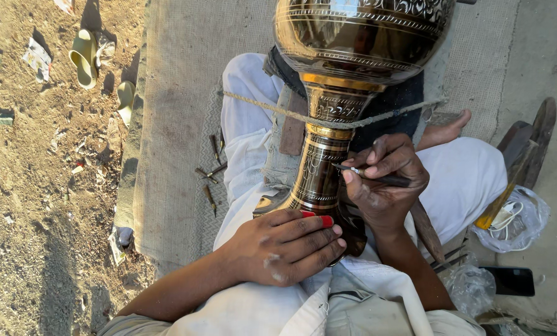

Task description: The person sits on a mat and uses a hammer and chisel to engrave decorative patterns onto the neck of a brass vessel. They repeatedly position the chisel and strike it with the hammer to create fine lines.

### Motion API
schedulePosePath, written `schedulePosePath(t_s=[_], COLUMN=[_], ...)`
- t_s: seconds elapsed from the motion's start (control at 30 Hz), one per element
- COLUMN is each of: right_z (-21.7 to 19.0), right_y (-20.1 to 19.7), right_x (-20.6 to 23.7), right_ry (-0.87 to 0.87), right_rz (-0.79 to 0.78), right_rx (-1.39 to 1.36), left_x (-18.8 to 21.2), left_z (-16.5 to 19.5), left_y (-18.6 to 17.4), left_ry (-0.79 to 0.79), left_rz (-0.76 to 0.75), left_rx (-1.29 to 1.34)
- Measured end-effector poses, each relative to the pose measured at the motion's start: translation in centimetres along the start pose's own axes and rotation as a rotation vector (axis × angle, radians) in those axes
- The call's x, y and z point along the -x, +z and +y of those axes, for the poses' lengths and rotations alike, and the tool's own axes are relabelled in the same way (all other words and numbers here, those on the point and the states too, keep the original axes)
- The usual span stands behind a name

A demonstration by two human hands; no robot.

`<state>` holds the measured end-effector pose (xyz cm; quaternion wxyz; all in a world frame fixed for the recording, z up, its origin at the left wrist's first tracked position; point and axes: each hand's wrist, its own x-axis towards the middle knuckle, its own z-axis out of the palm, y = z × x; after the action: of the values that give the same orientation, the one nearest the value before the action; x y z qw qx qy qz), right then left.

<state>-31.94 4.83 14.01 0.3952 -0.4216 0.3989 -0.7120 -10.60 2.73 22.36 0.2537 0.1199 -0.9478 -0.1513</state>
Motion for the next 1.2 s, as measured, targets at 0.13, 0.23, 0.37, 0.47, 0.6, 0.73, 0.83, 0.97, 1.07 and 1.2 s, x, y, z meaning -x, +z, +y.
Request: schedulePosePath(t_s=[0.13,0.23,0.37,0.47,0.6,0.73,0.83,0.97,1.07,1.2], right_z=[0.1,0.0,-0.1,-0.1,0.0,0.3,0.3,0.2,0.3,0.4], right_y=[-0.1,0.0,0.0,-0.2,-0.6,-1.0,-1.2,-1.6,-1.8,-1.9], right_x=[-0.1,-0.1,-0.1,-0.2,-0.6,-0.9,-1.1,-1.2,-1.5,-1.7], right_ry=[-0.007,0.005,-0.004,-0.006,-0.003,0.002,0.010,0.005,-0.015,0.020], right_rz=[-0.003,0.004,-0.001,-0.023,-0.056,-0.083,-0.101,-0.136,-0.175,-0.193], right_rx=[0.043,0.038,0.066,0.095,0.153,0.143,0.152,0.180,0.208,0.085], left_x=[0.2,0.3,0.3,0.4,0.4,0.4,0.3,0.4,0.4,0.3], left_z=[0.0,0.0,0.0,-0.1,0.1,0.0,0.0,0.0,0.0,0.0], left_y=[0.1,0.1,0.1,0.1,0.2,0.2,0.1,0.0,0.0,0.1], left_ry=[-0.005,-0.010,-0.015,-0.011,-0.034,-0.032,-0.028,-0.033,-0.029,-0.023], left_rz=[0.006,0.008,0.013,0.010,0.009,0.008,0.011,0.008,0.005,0.014], left_rx=[0.012,0.020,0.027,0.030,0.049,0.049,0.044,0.036,0.029,0.020])
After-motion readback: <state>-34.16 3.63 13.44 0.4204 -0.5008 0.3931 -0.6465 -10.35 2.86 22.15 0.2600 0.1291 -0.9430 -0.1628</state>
